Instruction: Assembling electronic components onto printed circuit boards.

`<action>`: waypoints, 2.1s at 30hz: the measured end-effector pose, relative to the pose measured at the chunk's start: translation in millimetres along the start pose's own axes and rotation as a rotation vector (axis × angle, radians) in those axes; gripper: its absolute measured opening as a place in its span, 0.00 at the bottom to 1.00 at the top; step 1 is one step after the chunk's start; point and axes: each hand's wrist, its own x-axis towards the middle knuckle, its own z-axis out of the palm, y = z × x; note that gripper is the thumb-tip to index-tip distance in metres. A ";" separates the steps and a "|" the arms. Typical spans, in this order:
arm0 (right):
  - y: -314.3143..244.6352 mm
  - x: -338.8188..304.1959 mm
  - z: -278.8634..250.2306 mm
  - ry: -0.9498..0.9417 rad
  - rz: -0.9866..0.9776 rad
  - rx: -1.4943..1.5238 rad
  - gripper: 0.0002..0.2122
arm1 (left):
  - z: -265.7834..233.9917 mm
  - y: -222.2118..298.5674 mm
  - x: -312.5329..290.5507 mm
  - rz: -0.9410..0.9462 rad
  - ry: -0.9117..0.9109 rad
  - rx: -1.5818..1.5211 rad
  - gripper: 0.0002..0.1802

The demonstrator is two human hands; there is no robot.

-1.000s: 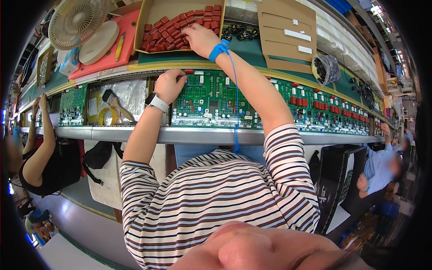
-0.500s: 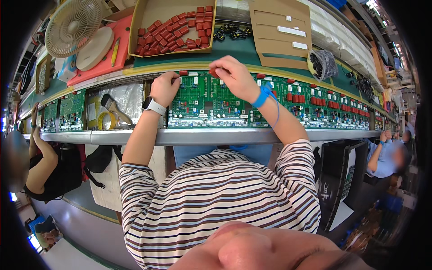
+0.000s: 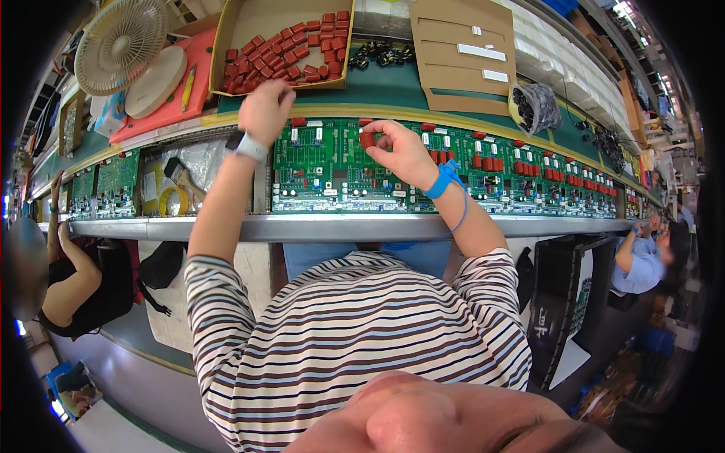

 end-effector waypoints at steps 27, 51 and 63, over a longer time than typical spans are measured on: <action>11.8 1.3 10.6 -0.064 -0.129 -0.396 0.15 | -12.1 42.9 -14.6 -0.061 -0.144 -0.472 0.11; 13.0 5.5 22.6 -0.074 -0.266 -0.652 0.11 | -5.4 16.0 -64.1 -0.202 -0.248 -0.596 0.17; 12.1 22.1 12.1 -0.222 -0.313 -0.690 0.10 | -0.9 21.5 -64.6 -0.194 -0.403 -0.311 0.15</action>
